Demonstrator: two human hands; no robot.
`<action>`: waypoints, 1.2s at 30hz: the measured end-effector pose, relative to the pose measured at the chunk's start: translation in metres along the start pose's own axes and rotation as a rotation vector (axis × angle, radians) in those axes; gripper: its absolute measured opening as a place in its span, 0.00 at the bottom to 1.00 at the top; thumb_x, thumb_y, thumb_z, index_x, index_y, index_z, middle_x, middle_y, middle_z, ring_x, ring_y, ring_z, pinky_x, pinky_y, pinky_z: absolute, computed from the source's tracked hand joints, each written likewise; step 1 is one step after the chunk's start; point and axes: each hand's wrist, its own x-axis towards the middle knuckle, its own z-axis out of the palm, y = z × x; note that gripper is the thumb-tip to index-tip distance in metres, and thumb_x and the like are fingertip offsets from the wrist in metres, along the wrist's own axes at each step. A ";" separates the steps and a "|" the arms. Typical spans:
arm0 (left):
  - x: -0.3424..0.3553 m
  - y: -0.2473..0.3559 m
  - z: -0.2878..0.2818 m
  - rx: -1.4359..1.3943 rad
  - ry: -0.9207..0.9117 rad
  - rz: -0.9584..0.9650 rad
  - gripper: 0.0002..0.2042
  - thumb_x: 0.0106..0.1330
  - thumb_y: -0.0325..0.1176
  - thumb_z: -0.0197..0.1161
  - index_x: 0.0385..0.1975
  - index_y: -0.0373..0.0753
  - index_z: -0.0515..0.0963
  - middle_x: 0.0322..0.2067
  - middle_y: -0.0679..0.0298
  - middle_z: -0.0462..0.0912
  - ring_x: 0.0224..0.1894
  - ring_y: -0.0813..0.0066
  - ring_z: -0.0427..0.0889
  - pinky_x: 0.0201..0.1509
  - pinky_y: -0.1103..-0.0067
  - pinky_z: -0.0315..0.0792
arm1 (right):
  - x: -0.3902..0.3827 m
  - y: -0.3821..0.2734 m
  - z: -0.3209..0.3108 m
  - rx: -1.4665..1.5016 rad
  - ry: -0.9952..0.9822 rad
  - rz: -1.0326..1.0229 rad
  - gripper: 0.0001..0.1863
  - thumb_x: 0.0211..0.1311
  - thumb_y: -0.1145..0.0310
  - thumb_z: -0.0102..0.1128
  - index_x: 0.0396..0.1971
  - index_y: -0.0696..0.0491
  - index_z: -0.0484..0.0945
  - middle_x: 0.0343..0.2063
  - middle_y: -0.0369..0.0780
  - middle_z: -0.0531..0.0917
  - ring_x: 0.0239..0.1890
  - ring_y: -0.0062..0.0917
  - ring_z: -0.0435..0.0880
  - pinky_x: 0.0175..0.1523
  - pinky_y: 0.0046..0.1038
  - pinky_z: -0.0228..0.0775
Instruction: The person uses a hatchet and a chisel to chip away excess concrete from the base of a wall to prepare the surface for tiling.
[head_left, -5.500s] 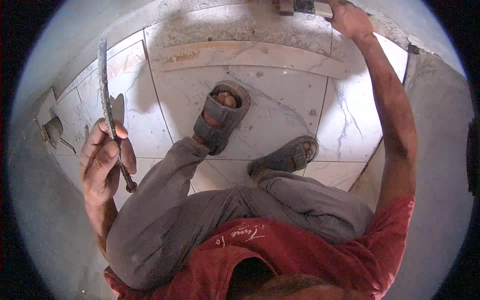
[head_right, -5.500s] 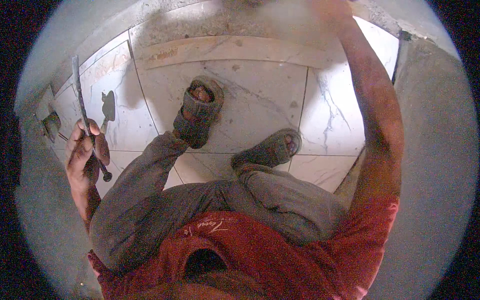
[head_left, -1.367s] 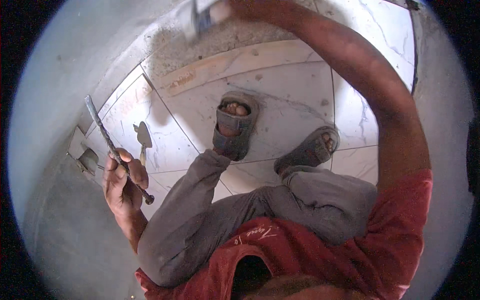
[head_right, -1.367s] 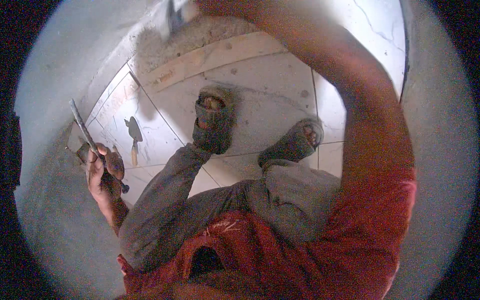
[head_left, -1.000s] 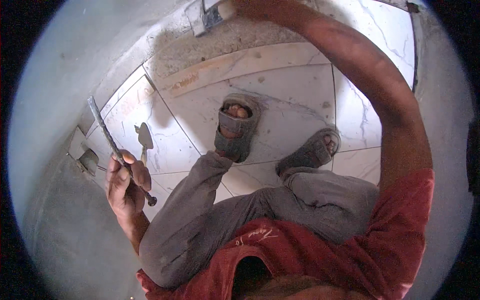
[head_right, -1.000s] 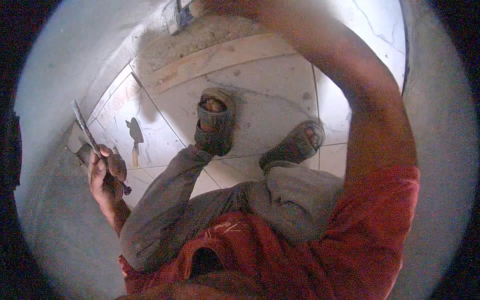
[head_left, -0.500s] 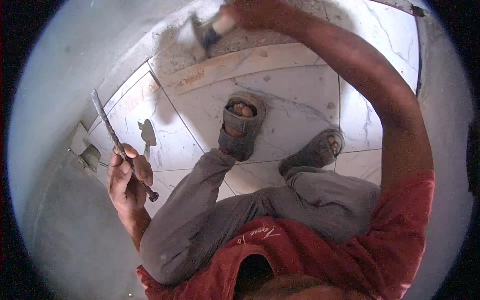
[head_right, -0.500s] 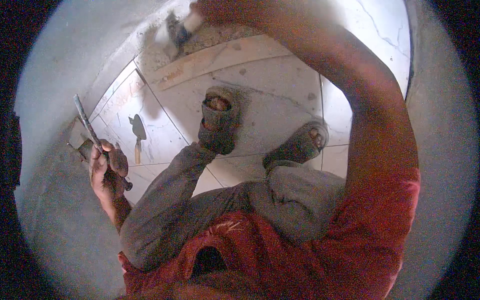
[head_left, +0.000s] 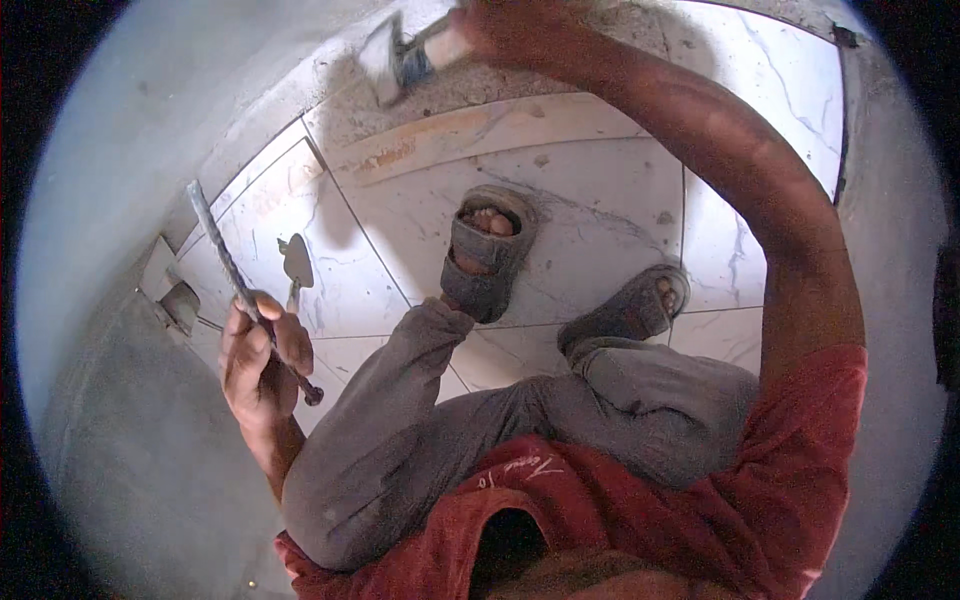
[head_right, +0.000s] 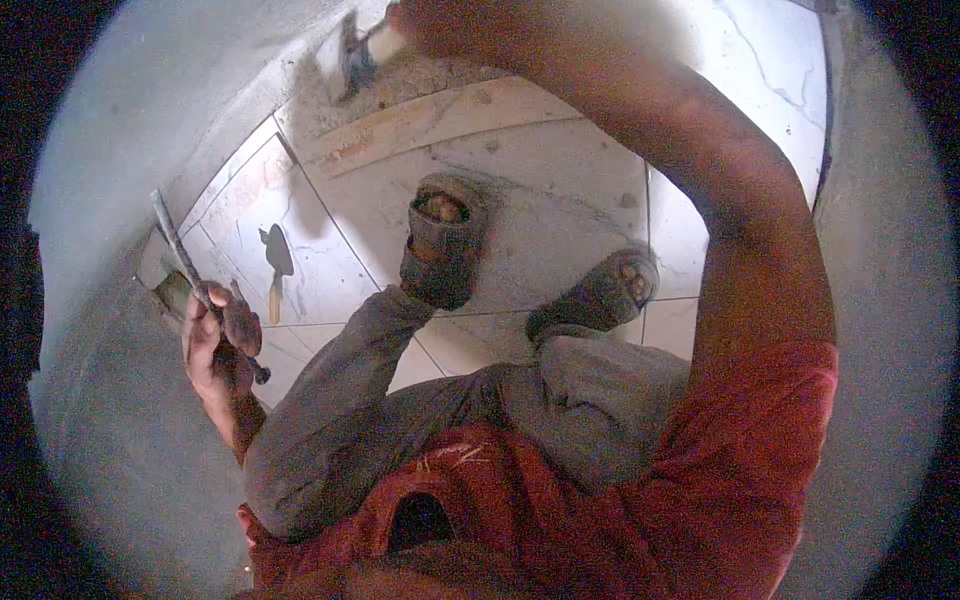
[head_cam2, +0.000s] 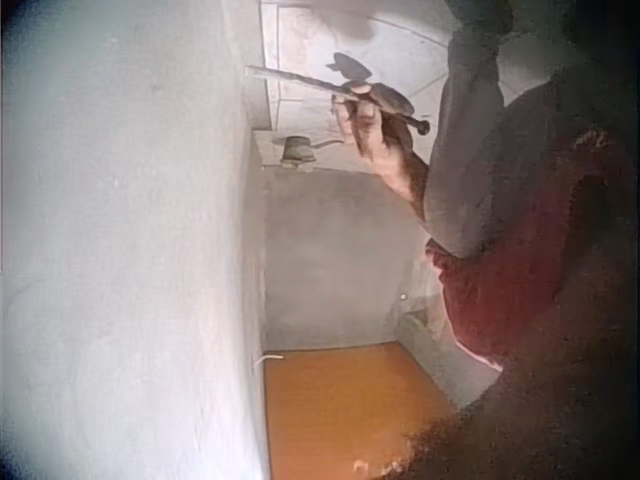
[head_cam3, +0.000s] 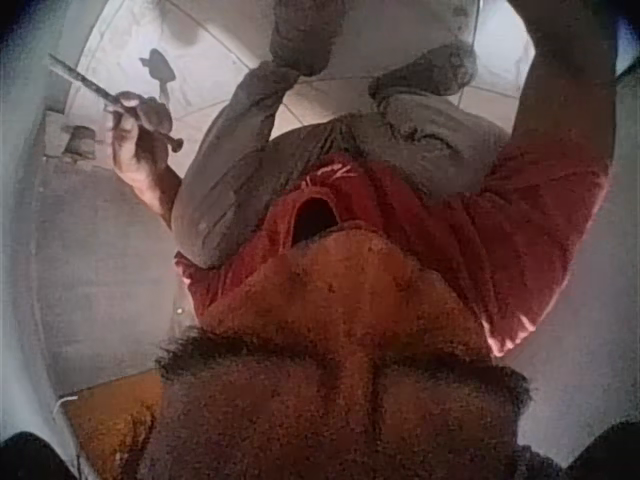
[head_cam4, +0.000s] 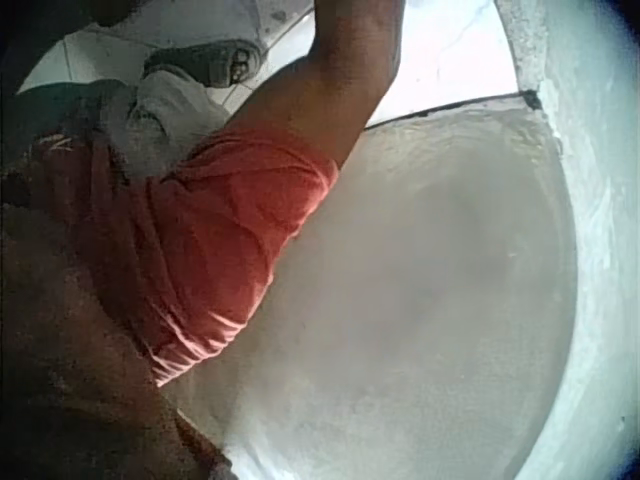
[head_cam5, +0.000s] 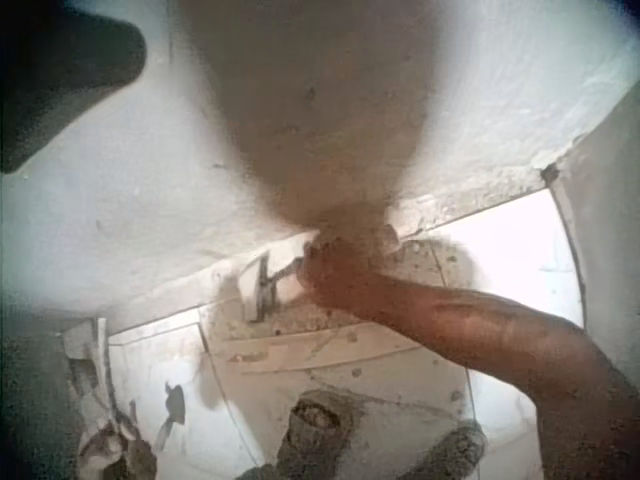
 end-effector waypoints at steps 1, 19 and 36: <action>0.001 -0.001 0.000 -0.014 0.046 -0.028 0.16 0.58 0.38 0.55 0.38 0.32 0.65 0.15 0.65 0.67 0.14 0.78 0.65 0.17 0.84 0.61 | 0.002 -0.001 -0.001 0.088 -0.078 -0.069 0.12 0.52 0.67 0.49 0.29 0.62 0.72 0.29 0.49 0.77 0.35 0.40 0.75 0.42 0.40 0.65; 0.005 0.001 0.008 -0.020 0.022 0.008 0.14 0.59 0.37 0.54 0.38 0.32 0.66 0.14 0.65 0.67 0.14 0.79 0.65 0.17 0.84 0.59 | 0.003 -0.003 -0.014 0.162 -0.210 0.118 0.12 0.52 0.69 0.48 0.33 0.63 0.73 0.34 0.50 0.76 0.38 0.40 0.76 0.43 0.41 0.67; 0.005 0.001 0.006 0.000 0.010 0.011 0.13 0.60 0.37 0.53 0.37 0.33 0.66 0.14 0.66 0.65 0.13 0.80 0.64 0.16 0.84 0.59 | 0.007 -0.002 -0.018 0.208 -0.211 0.187 0.11 0.47 0.66 0.54 0.24 0.60 0.76 0.24 0.47 0.79 0.29 0.35 0.79 0.34 0.37 0.71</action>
